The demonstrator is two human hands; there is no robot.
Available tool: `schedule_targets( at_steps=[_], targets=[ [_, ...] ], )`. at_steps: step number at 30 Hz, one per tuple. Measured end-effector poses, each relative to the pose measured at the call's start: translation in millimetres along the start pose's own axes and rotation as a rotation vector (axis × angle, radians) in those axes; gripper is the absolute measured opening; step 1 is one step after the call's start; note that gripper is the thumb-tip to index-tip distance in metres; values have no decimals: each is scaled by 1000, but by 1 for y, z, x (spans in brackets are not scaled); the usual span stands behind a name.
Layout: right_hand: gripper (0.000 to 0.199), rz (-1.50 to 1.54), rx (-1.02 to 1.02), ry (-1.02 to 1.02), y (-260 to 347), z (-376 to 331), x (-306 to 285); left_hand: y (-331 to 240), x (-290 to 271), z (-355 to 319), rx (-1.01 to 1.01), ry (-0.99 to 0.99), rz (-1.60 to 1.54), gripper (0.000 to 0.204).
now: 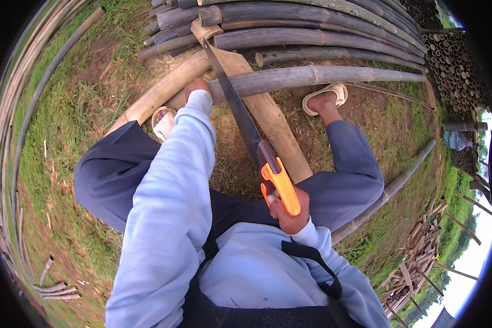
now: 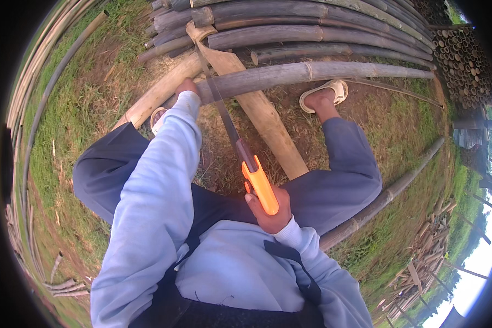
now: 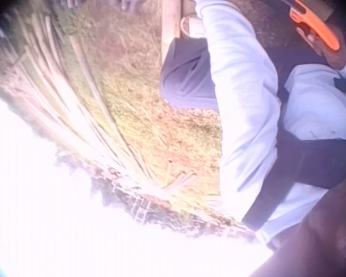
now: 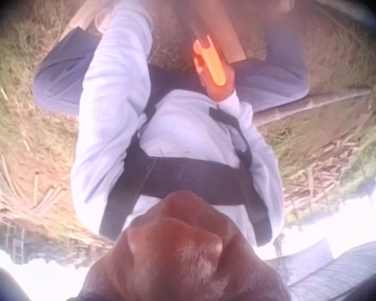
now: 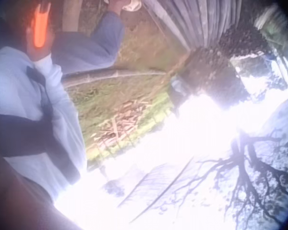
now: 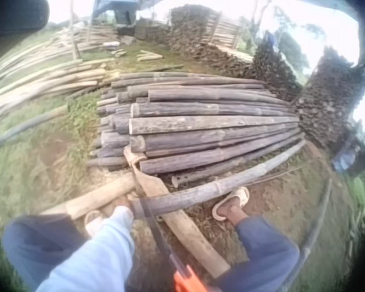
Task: The person uses a hand saw to cut a long bamboo pole into shorter sections. The bamboo is positioned on a wooden support, and the person repeatedly saws through the pole, creating multiple cut pieces that fall to the ground.
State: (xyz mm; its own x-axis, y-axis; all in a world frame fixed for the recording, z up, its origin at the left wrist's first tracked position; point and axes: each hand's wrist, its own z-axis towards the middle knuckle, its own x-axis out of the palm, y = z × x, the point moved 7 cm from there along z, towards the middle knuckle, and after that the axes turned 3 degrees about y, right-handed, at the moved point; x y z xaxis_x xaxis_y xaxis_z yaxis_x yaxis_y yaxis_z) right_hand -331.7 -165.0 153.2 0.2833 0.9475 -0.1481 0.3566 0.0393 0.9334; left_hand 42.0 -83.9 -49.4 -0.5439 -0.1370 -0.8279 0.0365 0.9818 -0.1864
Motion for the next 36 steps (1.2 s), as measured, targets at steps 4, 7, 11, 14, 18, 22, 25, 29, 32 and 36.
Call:
schedule_targets(
  at_steps=[4, 7, 11, 14, 18, 22, 25, 29, 32, 36],
  targets=[
    [21, -39, 43, 14, 0, -8, -4, 23, 17, 6, -219, -120, -552, 40],
    [22, -41, 146, 16, 8, -26, -5, 34, 31, 5, -348, -174, -844, 50],
    [24, -100, -61, -3, 43, -24, -1, 38, 36, -3, -468, -211, -964, 51],
    [20, -18, 41, -16, 30, 18, 11, 33, 27, -8, -435, -212, -940, 51],
    [17, -67, 13, 12, 10, 53, 24, 23, 8, -7, -344, -120, -596, 38],
    [23, 10, 23, 18, 16, -6, 11, -4, 9, 12, 53, 50, 227, 30],
    [20, -5, 82, -4, 25, -20, 4, 8, 22, 17, -91, 39, -61, 29],
    [17, -14, -15, -26, 11, 77, 21, 22, 18, 12, -329, -97, -383, 27],
    [19, 65, -36, -27, -6, 99, 28, -2, 2, 13, -28, 38, 176, 27],
    [19, -42, 40, -6, 4, -15, 7, -10, -3, 4, 42, 63, 269, 26]
  ],
)
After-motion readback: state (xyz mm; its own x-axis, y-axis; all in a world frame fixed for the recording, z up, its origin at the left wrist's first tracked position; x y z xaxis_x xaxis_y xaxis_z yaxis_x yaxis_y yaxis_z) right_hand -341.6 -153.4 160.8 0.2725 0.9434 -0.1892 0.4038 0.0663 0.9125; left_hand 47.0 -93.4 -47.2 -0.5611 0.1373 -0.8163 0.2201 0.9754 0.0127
